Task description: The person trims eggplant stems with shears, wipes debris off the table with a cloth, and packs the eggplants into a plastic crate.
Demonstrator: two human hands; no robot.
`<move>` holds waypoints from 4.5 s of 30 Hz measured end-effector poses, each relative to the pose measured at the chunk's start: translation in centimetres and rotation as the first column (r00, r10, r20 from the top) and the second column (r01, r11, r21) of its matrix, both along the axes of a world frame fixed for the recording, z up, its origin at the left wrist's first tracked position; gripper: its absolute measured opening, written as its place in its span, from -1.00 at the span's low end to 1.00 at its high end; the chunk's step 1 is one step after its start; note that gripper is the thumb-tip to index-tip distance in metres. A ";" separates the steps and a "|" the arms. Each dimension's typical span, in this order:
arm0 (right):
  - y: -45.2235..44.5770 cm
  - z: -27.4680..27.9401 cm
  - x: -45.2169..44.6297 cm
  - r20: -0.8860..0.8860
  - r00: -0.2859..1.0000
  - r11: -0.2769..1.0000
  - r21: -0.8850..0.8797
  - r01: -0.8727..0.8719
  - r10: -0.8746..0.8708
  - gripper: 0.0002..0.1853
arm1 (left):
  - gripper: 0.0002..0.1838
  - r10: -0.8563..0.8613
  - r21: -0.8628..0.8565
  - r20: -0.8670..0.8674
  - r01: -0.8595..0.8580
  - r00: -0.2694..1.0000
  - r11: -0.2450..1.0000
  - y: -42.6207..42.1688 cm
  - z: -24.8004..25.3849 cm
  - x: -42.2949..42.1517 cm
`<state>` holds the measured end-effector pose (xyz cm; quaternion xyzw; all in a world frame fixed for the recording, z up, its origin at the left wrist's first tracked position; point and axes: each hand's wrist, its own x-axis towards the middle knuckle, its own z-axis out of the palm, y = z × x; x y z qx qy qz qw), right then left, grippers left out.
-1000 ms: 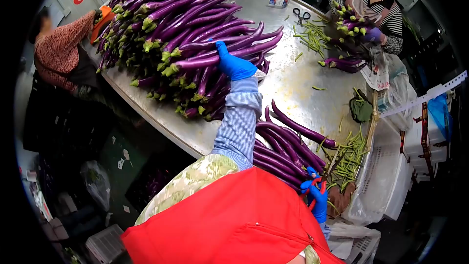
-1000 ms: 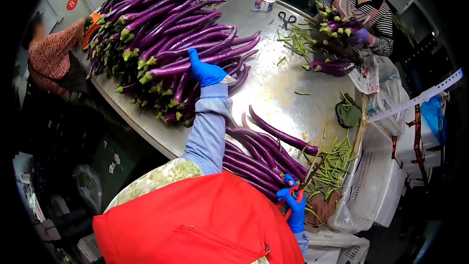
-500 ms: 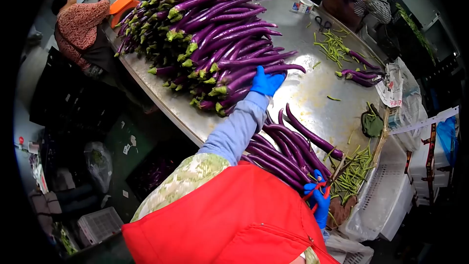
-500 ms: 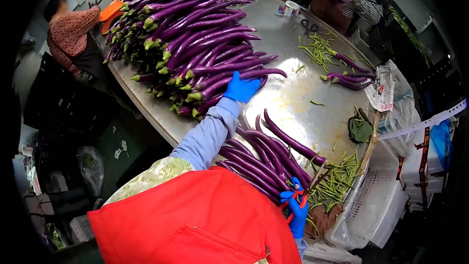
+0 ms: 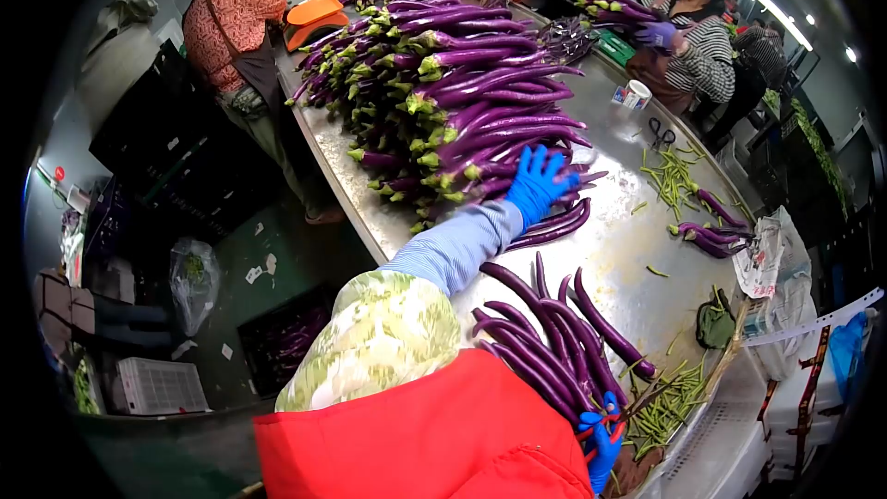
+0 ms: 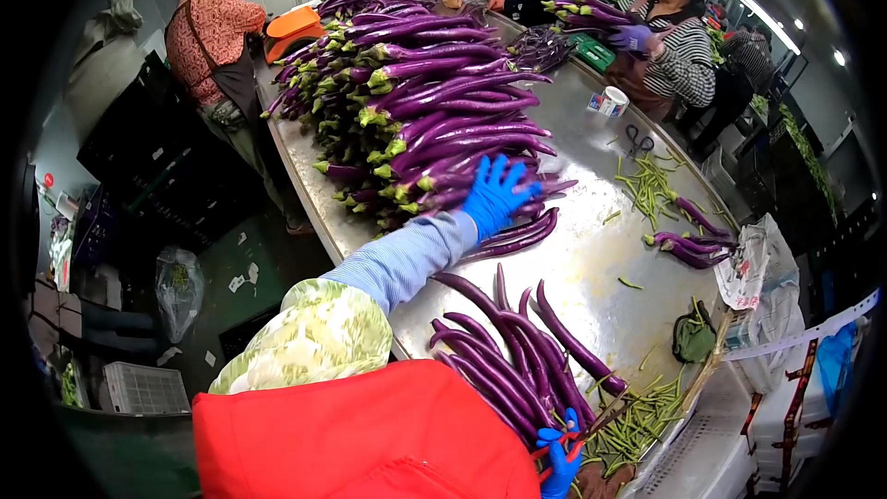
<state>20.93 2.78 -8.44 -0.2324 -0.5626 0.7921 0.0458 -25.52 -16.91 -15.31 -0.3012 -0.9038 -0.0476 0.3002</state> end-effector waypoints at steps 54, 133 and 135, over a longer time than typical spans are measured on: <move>2.3 3.1 4.6 -0.149 0.826 0.811 0.159 0.563 -0.544 -0.37 | -0.56 -0.692 0.558 0.672 0.433 0.265 0.708 8.3 6.5 16.1; 2.6 0.9 3.5 0.029 0.952 0.893 0.356 0.276 -0.306 -0.47 | -0.51 -0.300 0.395 0.918 0.516 -0.261 0.760 12.9 12.9 21.6; 2.6 -0.3 3.8 0.060 0.939 0.884 0.362 0.296 -0.339 -0.53 | -0.52 -0.291 0.403 0.913 0.519 -0.286 0.753 12.9 13.1 21.8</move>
